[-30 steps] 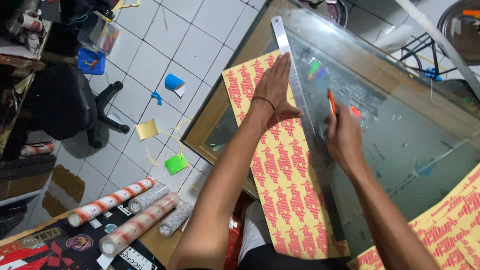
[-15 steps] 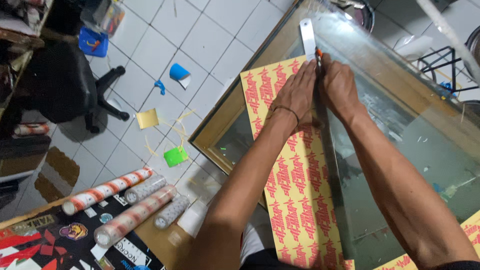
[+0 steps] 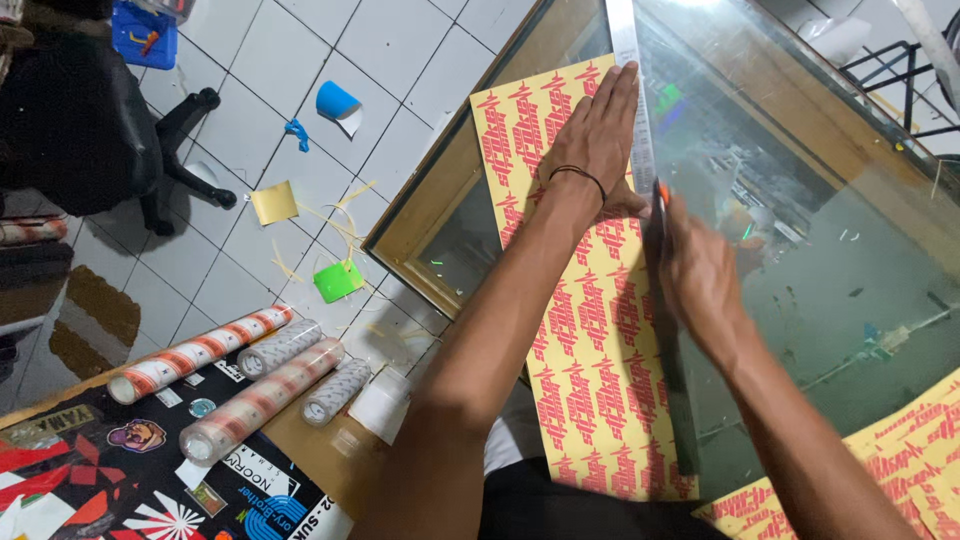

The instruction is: The person uses a metal ruler and an orange utility knife to cut a large sheet of yellow stickers with red text into long strips on a glass table. They repeatedly align the ruler and slice through the material, separating the strips and stacking them on the table.

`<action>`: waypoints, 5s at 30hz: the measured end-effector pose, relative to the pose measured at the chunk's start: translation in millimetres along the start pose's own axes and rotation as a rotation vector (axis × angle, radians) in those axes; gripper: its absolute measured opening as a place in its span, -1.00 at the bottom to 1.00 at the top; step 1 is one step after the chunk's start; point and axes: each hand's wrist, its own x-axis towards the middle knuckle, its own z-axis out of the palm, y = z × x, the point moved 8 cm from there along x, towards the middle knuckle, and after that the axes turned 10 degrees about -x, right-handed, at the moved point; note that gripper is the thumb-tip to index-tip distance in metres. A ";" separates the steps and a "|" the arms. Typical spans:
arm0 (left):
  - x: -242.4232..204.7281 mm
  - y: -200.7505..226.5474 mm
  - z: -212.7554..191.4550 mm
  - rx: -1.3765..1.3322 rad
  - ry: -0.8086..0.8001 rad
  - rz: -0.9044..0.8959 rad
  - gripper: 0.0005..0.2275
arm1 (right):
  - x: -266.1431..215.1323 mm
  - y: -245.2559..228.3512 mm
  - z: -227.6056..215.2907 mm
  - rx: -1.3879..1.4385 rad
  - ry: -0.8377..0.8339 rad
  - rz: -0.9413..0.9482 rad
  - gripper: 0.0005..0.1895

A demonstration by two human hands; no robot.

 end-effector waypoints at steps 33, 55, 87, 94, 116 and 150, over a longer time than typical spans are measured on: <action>-251.1 174.4 44.2 -0.198 -0.064 0.109 0.32 | -130.5 44.9 31.0 0.046 -0.115 0.142 -0.61; -262.1 180.0 53.3 -0.226 -0.064 0.086 0.29 | -132.9 34.8 20.0 0.055 -0.102 0.110 -0.57; -266.0 192.0 56.0 -0.129 -0.094 0.149 0.37 | -133.9 34.3 23.2 0.087 0.001 0.039 -0.74; -266.4 189.8 61.5 -0.149 -0.091 0.134 0.36 | -132.7 33.1 24.6 0.087 -0.013 0.024 -0.72; -268.7 187.3 59.5 -0.643 0.095 0.177 0.30 | -136.0 37.6 42.7 0.019 -0.014 0.029 -0.62; -273.8 197.8 36.1 0.086 -0.138 0.087 0.28 | -432.8 96.1 133.4 -0.029 -0.361 0.317 -0.24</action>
